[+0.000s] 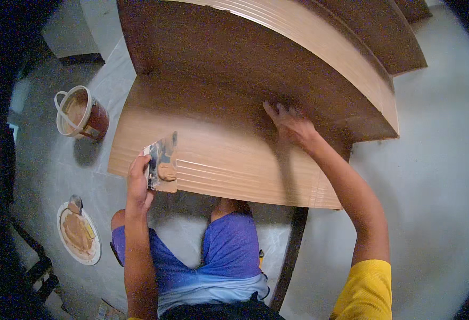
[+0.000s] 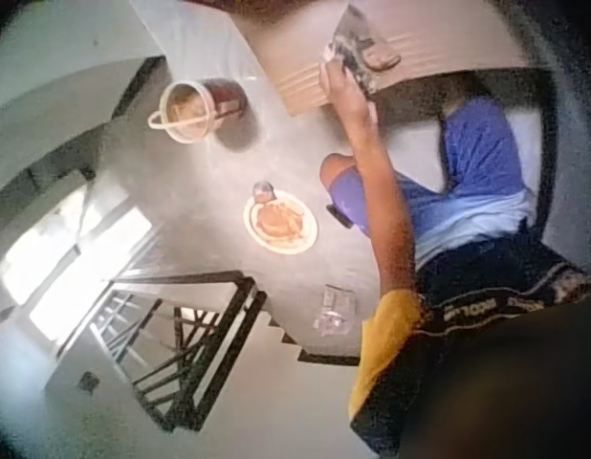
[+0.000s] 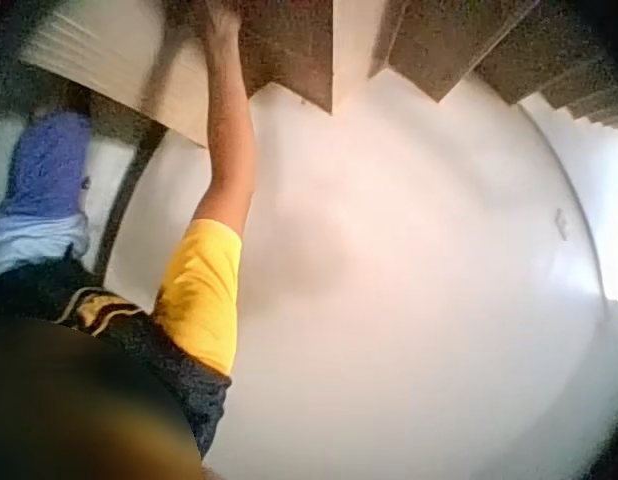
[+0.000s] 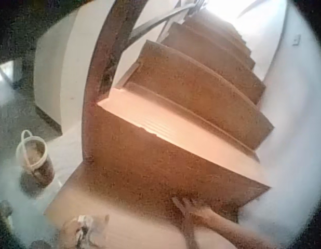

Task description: Applying wood filler or putty to the joints and edges of wooden stairs using a scraper and fingers.

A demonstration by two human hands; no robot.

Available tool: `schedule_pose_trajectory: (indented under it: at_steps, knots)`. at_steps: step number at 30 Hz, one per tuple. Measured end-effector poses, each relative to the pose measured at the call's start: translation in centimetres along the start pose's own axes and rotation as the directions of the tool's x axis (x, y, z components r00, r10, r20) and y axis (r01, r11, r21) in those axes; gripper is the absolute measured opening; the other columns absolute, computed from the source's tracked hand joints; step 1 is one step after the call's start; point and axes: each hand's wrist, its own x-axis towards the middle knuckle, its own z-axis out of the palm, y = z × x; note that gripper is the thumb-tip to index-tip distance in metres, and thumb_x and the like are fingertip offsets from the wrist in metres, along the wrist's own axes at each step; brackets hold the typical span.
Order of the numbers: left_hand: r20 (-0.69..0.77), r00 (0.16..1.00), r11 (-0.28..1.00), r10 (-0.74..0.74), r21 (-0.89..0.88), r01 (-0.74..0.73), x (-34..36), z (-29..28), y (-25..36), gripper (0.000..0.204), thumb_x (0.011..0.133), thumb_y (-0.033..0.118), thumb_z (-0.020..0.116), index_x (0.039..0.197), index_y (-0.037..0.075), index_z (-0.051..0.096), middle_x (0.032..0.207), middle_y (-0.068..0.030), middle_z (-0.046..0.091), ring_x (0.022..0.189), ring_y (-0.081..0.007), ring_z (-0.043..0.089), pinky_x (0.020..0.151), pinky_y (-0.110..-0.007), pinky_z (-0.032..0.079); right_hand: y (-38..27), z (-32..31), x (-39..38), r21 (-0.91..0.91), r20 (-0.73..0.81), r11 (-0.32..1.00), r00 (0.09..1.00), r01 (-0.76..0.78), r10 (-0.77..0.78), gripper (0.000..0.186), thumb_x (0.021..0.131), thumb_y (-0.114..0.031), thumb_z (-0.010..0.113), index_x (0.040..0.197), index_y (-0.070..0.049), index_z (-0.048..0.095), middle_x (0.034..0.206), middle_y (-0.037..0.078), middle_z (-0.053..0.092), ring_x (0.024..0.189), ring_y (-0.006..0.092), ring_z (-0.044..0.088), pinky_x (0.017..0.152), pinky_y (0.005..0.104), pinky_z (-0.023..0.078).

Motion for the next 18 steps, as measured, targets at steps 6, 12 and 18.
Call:
schedule_pose_trajectory:
  at_steps: [6,12,18]
  knots:
    - [-0.006,1.000,0.999,-0.002,0.038,0.002,-0.5,0.1,0.4,0.029,0.090,0.016,0.046,0.113,0.001,0.055,0.100,-0.0038,0.060,0.091,-0.0129,0.058,0.083,-0.027,0.046,0.3,0.5,0.9,-0.347,0.118,0.927,0.987,0.142,-0.107,0.060,0.086,-0.014,0.046,0.145,-0.018,0.031,0.087,0.013,0.060,0.068,0.0247,0.059,0.059,0.0378,0.049]
    - [-0.037,0.999,0.999,-0.032,0.029,0.033,-0.3,0.0,0.1,0.029,0.090,0.017,0.046,0.112,0.001,0.056,0.103,-0.0047,0.060,0.095,-0.0143,0.058,0.086,-0.028,0.045,2.7,1.9,-2.4,-0.488,0.137,0.861,0.987,0.146,-0.089,0.065,0.087,-0.017,0.046,0.148,-0.020,0.023,0.082,0.010,0.060,0.066,0.0222,0.058,0.059,0.0359,0.047]
    - [-0.024,1.000,0.999,-0.009,0.051,0.010,0.0,-0.8,-0.2,0.031,0.091,0.018,0.045,0.115,0.001,0.054,0.105,-0.0045,0.059,0.096,-0.0143,0.057,0.087,-0.029,0.045,5.9,2.1,-7.7,-0.497,0.250,0.860,0.968,0.117,0.013,0.067,0.087,-0.019,0.048,0.149,-0.021,0.022,0.086,0.011,0.060,0.073,0.0237,0.060,0.066,0.0360,0.048]
